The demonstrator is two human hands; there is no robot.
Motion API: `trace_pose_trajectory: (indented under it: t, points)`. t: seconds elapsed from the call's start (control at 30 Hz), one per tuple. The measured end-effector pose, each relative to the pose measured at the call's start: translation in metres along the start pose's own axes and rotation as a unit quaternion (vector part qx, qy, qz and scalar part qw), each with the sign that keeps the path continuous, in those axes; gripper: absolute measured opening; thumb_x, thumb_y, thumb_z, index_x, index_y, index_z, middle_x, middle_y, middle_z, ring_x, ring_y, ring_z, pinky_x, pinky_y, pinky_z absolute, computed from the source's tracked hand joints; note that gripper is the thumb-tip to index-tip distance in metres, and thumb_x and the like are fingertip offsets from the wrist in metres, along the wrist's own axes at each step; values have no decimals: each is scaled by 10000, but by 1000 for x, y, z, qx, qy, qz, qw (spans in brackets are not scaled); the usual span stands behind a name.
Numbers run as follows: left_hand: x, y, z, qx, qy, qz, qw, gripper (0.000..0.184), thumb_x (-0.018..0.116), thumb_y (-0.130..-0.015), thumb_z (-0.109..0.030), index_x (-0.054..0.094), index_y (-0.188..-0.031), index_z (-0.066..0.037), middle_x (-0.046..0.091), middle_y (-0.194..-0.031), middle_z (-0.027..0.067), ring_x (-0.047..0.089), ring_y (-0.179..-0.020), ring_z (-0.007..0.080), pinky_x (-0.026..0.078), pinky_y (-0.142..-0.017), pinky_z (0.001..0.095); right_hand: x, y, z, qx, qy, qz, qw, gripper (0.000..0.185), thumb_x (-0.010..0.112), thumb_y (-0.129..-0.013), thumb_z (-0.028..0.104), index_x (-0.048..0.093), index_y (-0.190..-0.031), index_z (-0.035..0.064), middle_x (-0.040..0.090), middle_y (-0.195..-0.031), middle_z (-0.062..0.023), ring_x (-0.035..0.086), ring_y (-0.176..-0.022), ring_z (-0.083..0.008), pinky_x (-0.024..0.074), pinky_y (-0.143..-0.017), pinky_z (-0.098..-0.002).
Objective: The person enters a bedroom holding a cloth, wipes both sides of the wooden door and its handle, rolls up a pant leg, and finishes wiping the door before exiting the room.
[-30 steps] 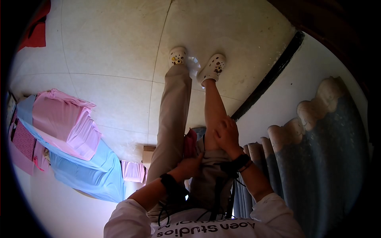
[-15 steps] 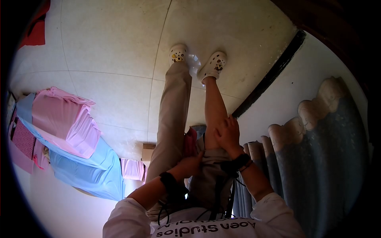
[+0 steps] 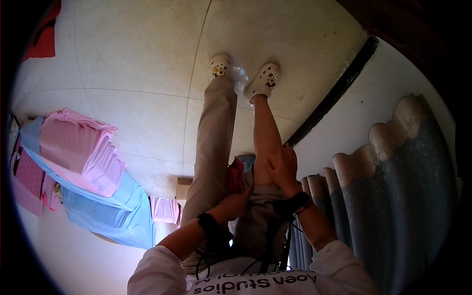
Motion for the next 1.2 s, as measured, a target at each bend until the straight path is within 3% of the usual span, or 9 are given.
trace_pose_trajectory:
  t: [0.03, 0.57, 0.67, 0.73, 0.97, 1.07, 1.13, 1.2]
  points:
    - [1, -1, 1, -1, -1, 1, 1000, 648, 530, -674, -168, 181, -1210, -63, 554, -723, 227, 549, -661, 365, 430, -565, 417, 1, 1, -5, 36, 2, -11, 999, 357, 598, -645, 263, 521, -877, 2, 491, -935, -169, 385, -1022, -360, 303, -864, -431]
    - [5, -4, 5, -7, 0, 10, 1000, 650, 542, -677, -172, 183, -1200, -35, 556, -730, 224, 553, -676, 359, 434, -574, 408, 6, 1, -7, 21, -41, 15, 999, 398, 601, -641, 295, 529, -869, -24, 494, -925, -183, 386, -1013, -365, 291, -875, -442]
    - [0, -1, 1, -9, 10, 8, 1000, 651, 542, -677, -171, 181, -1202, -36, 555, -729, 228, 554, -676, 357, 434, -573, 406, 9, 3, -16, 78, -47, -8, 996, 434, 611, -629, 311, 528, -870, -40, 494, -919, -199, 434, -948, -364, 340, -827, -426]
    - [1, -2, 3, -17, 8, 13, 1000, 650, 542, -678, -173, 181, -1202, -36, 554, -735, 231, 554, -680, 358, 435, -578, 406, 15, 2, -22, 143, -138, 51, 979, 495, 618, -619, 326, 507, -919, -53, 498, -911, -206, 474, -879, -351, 384, -769, -401]
    - [4, -5, 2, -33, 9, 33, 999, 694, 518, -676, -164, 153, -1247, -18, 551, -801, 244, 556, -720, 346, 436, -619, 392, 20, 6, -27, 110, -116, 88, 983, 582, 631, -611, 334, 454, -1013, -48, 494, -936, -197, 480, -878, -340, 394, -764, -383]
    - [6, -5, 4, -33, 10, 36, 999, 701, 515, -676, -162, 138, -1250, -20, 554, -786, 240, 556, -708, 347, 436, -608, 396, 29, 14, -32, 166, -181, 99, 964, 719, 656, -587, 378, 378, -1094, -50, 458, -1032, -211, 462, -948, -346, 383, -802, -368]
    - [7, -5, 4, -33, 10, 33, 999, 701, 515, -675, -159, 136, -1251, -27, 554, -775, 240, 556, -701, 349, 436, -603, 399, 31, 26, -43, 297, -263, 102, 912, 901, 683, -547, 424, 248, -1177, -53, 403, -1118, -232, 424, -1027, -341, 365, -838, -350]
    - [9, -8, 5, -29, 9, 31, 999, 702, 514, -674, -157, 134, -1252, -33, 555, -764, 239, 556, -694, 350, 435, -597, 402, 38, 33, -52, 324, -270, 139, 896, 948, 692, -534, 425, 205, -1191, -55, 386, -1133, -242, 406, -1050, -334, 356, -848, -345]
Point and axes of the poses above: each hand's wrist, its own y-axis away from the middle knuckle, its own x-axis out of the palm, z = x × y, the point moved 6 cm from there along -y, towards the middle knuckle
